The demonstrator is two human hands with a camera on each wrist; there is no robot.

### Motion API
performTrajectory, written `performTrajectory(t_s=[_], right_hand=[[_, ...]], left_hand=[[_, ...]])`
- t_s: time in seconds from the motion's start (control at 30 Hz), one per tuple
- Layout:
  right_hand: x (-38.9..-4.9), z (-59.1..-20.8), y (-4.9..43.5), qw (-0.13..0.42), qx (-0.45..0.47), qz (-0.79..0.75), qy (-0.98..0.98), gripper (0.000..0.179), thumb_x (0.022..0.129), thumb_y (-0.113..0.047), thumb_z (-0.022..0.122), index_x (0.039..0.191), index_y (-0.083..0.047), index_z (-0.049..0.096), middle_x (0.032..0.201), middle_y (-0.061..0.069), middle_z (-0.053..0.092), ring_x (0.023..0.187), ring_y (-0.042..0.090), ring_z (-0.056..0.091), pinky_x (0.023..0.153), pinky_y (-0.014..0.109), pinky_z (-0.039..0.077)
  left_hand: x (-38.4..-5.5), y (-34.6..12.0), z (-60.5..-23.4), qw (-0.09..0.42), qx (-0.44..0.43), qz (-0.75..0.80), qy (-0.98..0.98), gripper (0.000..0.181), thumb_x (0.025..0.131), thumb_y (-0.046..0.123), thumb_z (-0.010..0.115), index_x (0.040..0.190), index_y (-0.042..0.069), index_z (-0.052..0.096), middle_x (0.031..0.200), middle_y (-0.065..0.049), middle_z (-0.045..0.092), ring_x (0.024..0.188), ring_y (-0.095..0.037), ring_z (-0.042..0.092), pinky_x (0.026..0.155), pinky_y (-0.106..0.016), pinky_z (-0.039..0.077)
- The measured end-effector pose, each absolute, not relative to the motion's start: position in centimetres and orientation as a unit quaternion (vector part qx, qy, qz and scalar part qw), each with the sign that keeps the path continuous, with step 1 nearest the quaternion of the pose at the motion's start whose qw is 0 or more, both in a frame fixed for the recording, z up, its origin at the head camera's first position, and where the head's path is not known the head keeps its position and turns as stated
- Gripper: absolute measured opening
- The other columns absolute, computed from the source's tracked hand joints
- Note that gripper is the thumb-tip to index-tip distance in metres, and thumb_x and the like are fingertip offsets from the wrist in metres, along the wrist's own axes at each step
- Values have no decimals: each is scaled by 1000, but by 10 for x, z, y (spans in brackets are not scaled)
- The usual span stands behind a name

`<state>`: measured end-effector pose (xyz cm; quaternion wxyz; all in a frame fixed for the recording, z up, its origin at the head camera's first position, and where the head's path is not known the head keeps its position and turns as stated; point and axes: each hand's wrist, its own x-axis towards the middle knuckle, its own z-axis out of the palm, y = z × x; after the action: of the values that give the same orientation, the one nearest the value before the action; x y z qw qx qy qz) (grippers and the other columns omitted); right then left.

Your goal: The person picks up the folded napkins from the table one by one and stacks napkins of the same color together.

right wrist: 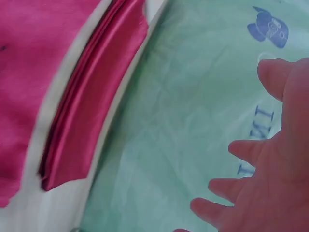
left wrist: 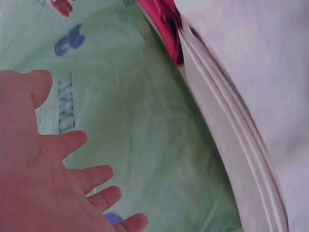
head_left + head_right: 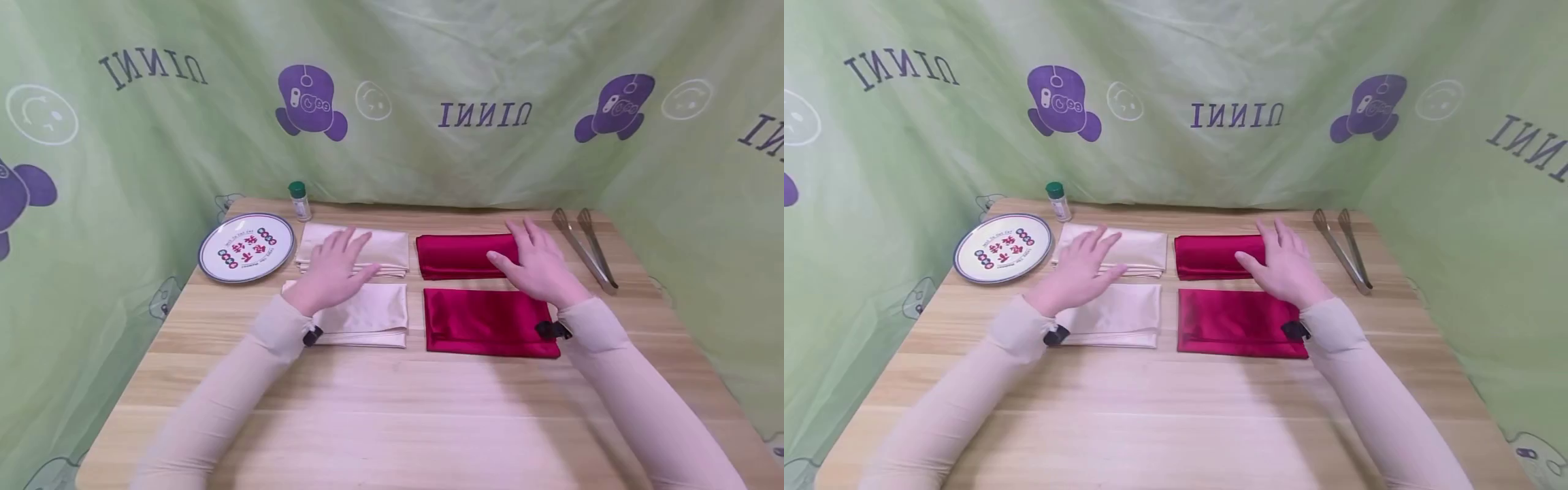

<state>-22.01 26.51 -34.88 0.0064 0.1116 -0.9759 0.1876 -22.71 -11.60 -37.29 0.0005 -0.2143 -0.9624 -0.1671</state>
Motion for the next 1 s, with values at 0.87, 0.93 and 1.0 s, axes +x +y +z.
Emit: performTrajectory(t_s=[0.87,0.93,1.0], right_hand=[[-156,-419,336,-97,81,210,-970,85,98,-55,47,149,9,24,144,38,34,131,55,32,105,65,29],[-154,-421,334,-95,85,206,-970,84,98,-54,47,149,9,26,144,38,35,131,55,34,105,64,30],[-153,-424,331,-91,89,201,-971,83,98,-54,48,149,9,27,144,38,36,131,55,34,105,64,30]], left_hand=[[-180,6,-424,-75,-243,-166,-953,59,95,47,55,139,8,50,114,-12,68,111,-36,57,103,-43,40],[-177,9,-425,-83,-238,-158,-955,60,94,48,56,139,9,50,120,-12,66,110,-34,55,97,-42,43],[-174,11,-426,-85,-230,-151,-958,60,94,48,56,140,10,50,123,-12,63,108,-32,52,91,-42,45]])
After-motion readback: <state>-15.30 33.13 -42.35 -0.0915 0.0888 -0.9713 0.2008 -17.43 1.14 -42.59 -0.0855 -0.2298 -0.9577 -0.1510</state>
